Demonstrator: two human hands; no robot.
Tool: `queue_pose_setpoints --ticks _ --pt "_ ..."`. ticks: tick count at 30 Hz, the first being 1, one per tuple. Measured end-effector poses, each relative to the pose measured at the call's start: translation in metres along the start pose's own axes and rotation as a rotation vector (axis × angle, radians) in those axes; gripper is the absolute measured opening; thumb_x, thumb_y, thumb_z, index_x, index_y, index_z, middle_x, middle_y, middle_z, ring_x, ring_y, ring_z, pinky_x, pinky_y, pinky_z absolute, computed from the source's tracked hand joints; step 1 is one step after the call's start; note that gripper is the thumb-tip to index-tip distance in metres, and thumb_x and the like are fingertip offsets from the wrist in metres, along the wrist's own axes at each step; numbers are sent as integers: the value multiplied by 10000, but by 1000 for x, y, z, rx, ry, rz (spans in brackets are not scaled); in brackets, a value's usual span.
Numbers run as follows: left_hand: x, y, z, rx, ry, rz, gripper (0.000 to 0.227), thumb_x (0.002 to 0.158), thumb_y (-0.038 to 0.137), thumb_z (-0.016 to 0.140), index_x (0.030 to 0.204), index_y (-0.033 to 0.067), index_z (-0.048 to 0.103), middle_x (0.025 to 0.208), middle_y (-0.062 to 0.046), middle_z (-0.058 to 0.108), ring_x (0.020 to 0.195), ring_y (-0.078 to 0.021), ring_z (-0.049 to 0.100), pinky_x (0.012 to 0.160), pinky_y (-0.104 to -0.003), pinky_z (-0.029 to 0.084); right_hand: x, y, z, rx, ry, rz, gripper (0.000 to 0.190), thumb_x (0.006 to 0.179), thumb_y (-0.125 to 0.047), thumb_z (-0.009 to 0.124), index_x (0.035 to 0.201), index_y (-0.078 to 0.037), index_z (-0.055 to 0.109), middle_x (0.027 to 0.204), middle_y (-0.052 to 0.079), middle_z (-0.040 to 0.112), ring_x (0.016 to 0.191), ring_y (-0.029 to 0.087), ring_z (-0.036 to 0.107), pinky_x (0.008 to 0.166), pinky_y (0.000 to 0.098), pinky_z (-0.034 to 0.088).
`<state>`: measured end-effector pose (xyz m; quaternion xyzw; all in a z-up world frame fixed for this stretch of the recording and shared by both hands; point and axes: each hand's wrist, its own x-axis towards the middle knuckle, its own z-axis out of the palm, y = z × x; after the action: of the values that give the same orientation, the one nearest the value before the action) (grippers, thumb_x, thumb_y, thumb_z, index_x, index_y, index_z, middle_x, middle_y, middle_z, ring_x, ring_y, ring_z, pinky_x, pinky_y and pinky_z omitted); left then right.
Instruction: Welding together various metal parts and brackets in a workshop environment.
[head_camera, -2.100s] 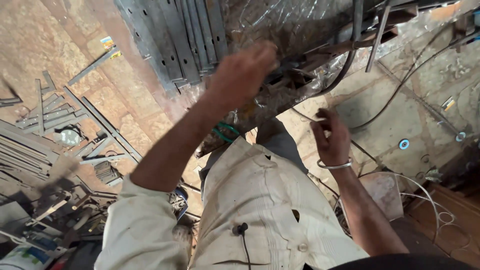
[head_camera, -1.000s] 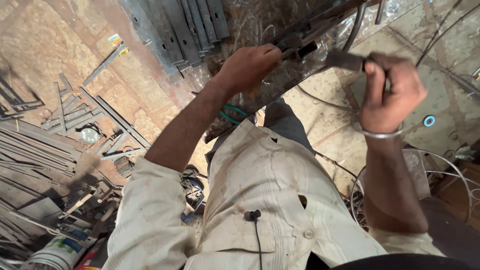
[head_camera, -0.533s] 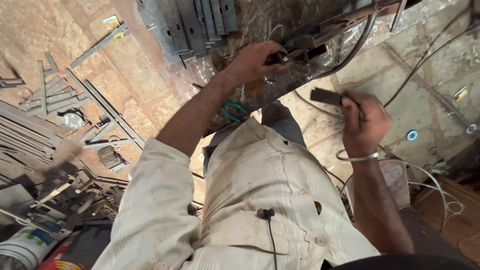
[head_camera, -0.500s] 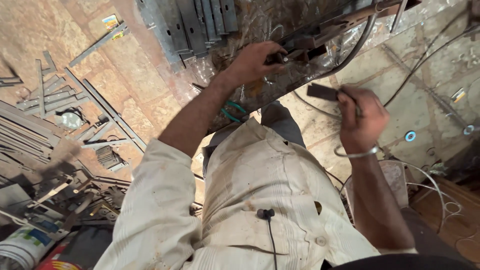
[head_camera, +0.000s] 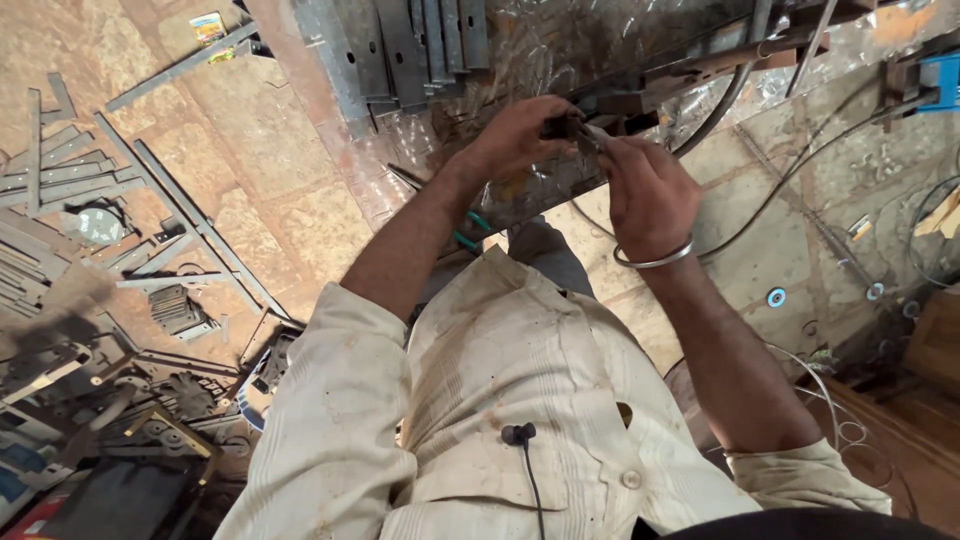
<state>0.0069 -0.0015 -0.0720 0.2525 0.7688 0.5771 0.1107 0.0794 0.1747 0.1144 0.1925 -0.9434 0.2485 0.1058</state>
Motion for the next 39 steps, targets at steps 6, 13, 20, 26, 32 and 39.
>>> queue_pose_setpoints --ticks 6,13,20,26,32,39 --pt "-2 9 -4 -98 -32 -69 476 834 288 906 1211 97 687 1103 -88 719 1036 -248 720 908 -398 560 0 9 10 -122 106 52 126 1028 -35 766 1148 -43 728 1059 136 739 891 302 738 774 385 605" --pt "1 0 1 -82 3 -21 491 811 260 933 1196 84 683 1131 -96 720 1064 -256 704 921 -392 563 1 18 27 -109 -24 12 105 1011 -104 765 1100 -63 728 1031 126 740 836 298 722 716 395 577" --pt "2 4 -3 -91 -31 -91 561 798 203 917 1257 45 635 1189 -118 704 1106 -270 704 938 -403 568 6 23 41 -26 -42 91 130 999 -104 751 1122 -70 725 1072 116 734 921 353 720 778 427 570" --pt "-7 -9 -2 -150 1 66 583 850 151 903 1333 20 604 1276 -155 658 1169 -285 643 1006 -406 514 -66 51 34 67 210 217 269 1061 -175 673 1300 -51 673 1152 184 720 966 285 739 820 386 593" --pt "-13 1 4 -179 -59 -202 429 843 111 835 1239 85 674 1153 -109 724 1084 -230 694 948 -350 556 -41 215 -27 459 538 487 173 1168 -172 581 1106 -20 635 881 26 647 754 108 603 672 271 516" --pt "-6 31 1 118 -31 -357 511 805 113 801 1292 142 649 1186 -109 713 1106 -272 687 919 -383 539 131 348 18 703 165 495 217 1075 -184 763 1081 -6 639 842 14 592 674 103 493 578 293 392"
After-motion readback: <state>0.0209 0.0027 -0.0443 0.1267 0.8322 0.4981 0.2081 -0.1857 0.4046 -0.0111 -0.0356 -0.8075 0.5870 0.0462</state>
